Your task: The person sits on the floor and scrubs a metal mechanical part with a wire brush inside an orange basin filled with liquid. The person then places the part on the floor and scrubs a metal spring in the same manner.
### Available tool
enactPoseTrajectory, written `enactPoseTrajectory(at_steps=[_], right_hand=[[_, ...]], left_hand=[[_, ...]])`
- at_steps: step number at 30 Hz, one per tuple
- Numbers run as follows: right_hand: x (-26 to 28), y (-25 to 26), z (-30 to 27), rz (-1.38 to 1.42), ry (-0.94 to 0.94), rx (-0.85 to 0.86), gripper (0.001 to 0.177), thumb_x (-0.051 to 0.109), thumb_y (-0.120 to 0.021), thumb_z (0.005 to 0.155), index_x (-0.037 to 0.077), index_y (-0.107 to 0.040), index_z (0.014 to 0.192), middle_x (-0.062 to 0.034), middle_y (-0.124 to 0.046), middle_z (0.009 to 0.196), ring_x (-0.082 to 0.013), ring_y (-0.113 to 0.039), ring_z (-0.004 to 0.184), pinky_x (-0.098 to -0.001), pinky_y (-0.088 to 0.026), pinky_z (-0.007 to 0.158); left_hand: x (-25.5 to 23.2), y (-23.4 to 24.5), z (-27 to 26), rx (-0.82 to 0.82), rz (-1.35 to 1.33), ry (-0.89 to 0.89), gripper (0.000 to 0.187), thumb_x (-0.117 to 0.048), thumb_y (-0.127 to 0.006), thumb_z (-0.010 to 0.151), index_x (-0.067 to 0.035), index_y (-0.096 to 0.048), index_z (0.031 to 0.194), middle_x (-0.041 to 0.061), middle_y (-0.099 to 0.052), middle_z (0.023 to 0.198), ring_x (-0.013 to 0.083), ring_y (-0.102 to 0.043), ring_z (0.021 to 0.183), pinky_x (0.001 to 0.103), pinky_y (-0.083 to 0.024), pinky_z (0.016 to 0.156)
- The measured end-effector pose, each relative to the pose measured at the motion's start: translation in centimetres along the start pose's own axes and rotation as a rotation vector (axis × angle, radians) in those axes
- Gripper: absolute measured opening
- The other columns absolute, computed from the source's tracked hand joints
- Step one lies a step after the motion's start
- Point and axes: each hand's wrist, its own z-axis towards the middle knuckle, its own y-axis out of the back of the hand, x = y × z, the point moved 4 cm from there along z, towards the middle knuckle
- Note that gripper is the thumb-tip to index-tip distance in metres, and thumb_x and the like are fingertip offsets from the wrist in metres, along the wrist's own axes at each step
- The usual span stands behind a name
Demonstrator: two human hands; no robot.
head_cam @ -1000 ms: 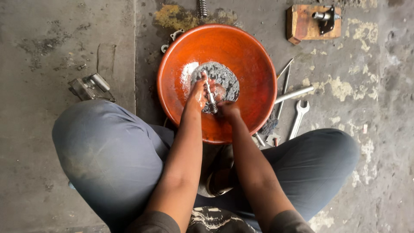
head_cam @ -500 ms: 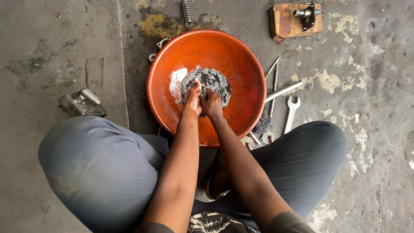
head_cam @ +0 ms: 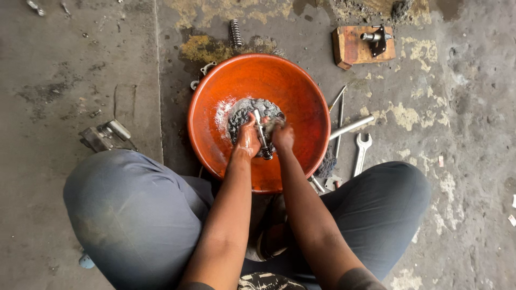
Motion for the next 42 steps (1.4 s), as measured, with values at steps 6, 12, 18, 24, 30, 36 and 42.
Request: enactPoseTrajectory(at_steps=[6,12,18,24,30,36,42], right_hand=[[0.7,2.0,-5.1,-0.263,0.228,-0.058,0.068,0.044,-0.069,0.08,0.011,-0.054,0.137,-0.0288,-0.052,0.142,-0.0483,-0.049,0.127,-0.0621,-0.044,0.096],[-2.5,-3.8,-3.9,-0.005,0.04,0.489,0.052,0.04,-0.063,0.085,0.01,-0.056,0.128,-0.0236,-0.056,0.127,-0.0406,-0.053,0.111,-0.0538,-0.045,0.086],[-2.5,-4.1,-4.6,-0.278,0.391,0.139,0.038,0.035,-0.058,0.091,0.009,-0.058,0.119,-0.0184,-0.059,0.112,-0.0329,-0.056,0.095,-0.0455,-0.047,0.076],[-2.4,-4.2,-5.6,0.867,-0.34,0.739,0.027,0.03,-0.052,0.096,0.008,-0.06,0.11,-0.0132,-0.063,0.097,-0.0253,-0.06,0.079,-0.0371,-0.049,0.065],[5.7,1.8,-4.9,1.351,-0.271,0.613,0.025,0.025,-0.046,0.102,0.006,-0.062,0.1,-0.008,-0.066,0.082,-0.0176,-0.063,0.063,-0.0288,-0.05,0.055],[10.5,3.3,-6.8,0.913,0.114,0.52,0.021,0.012,-0.072,0.099,0.01,-0.052,0.105,-0.0048,-0.061,0.079,-0.0136,-0.054,0.06,-0.0302,-0.046,0.05],[7.1,2.9,-5.3,1.005,0.106,0.612,0.023,0.013,-0.068,0.096,0.01,-0.048,0.107,-0.0105,-0.069,0.088,-0.0212,-0.065,0.063,-0.0367,-0.052,0.049]], left_hand=[[-1.2,0.4,0.4,-0.07,0.197,-0.034,0.049,-0.055,-0.044,0.101,-0.01,-0.064,0.105,0.013,-0.075,0.102,0.017,-0.059,0.065,0.03,-0.05,0.06],[-1.9,0.0,-0.9,-0.082,0.227,0.001,0.061,-0.061,-0.039,0.105,-0.006,-0.063,0.092,0.014,-0.075,0.095,0.0113,-0.042,0.049,0.028,-0.039,0.047],[-2.3,-0.7,-0.9,-0.053,0.186,0.038,0.068,-0.063,-0.032,0.104,-0.004,-0.066,0.106,0.017,-0.075,0.099,0.01,-0.033,0.041,0.028,-0.031,0.038],[-2.3,0.7,0.0,-0.081,0.285,-0.05,0.07,-0.059,-0.029,0.104,-0.004,-0.064,0.13,0.013,-0.072,0.117,0.0085,-0.037,0.044,0.026,-0.036,0.04],[-1.0,3.4,1.1,-0.274,0.462,-0.094,0.061,-0.058,-0.037,0.109,-0.014,-0.063,0.143,0.037,-0.051,0.144,0.0189,-0.05,0.092,0.036,-0.041,0.078],[-0.5,3.4,0.7,-0.26,0.443,-0.049,0.056,-0.05,-0.04,0.102,-0.018,-0.065,0.139,0.013,-0.03,0.162,0.0256,-0.023,0.149,0.05,-0.013,0.119],[0.2,3.7,0.5,-0.163,0.397,-0.058,0.061,-0.053,-0.044,0.11,0.003,-0.06,0.127,0.013,-0.064,0.092,0.0145,-0.045,0.056,0.032,-0.038,0.048]])
